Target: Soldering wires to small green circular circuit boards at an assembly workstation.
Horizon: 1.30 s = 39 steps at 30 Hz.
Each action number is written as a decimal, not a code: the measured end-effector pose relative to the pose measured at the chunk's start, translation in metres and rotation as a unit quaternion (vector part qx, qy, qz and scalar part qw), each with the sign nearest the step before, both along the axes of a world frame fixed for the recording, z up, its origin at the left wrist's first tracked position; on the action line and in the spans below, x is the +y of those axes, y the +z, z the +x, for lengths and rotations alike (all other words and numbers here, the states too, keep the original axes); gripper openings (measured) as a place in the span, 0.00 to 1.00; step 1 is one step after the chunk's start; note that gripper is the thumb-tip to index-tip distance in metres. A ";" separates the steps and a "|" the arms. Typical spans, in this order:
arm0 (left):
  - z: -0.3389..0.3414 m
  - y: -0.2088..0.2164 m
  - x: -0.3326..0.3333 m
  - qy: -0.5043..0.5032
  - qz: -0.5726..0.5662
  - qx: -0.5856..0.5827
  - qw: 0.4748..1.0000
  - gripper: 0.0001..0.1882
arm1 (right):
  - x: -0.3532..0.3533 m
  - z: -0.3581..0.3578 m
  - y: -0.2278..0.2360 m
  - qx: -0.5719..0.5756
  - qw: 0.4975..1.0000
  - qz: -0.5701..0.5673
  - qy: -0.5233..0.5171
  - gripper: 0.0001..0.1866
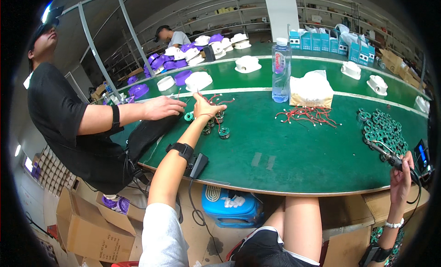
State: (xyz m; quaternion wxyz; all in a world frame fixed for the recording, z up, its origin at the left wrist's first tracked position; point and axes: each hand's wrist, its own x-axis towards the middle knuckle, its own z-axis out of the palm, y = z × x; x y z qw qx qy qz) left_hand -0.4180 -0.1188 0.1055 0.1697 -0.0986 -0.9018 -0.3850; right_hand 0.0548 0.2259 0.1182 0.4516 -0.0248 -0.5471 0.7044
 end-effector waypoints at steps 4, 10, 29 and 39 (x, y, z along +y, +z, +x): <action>-0.045 -0.016 -0.011 -0.028 0.069 0.025 0.997 0.38 | -0.008 -0.001 0.006 0.012 1.000 -0.008 -0.001 0.09; -0.060 -0.026 -0.005 -0.016 0.091 0.039 0.995 0.19 | -0.012 -0.002 0.006 -0.007 1.000 -0.020 -0.019 0.09; 0.050 0.011 -0.045 -0.333 0.156 -0.121 0.922 0.33 | 0.002 0.006 -0.005 -0.013 1.000 -0.008 0.013 0.07; 0.057 0.007 -0.118 -0.421 0.022 -0.103 0.901 0.40 | -0.014 0.000 0.003 0.000 1.000 -0.019 -0.018 0.09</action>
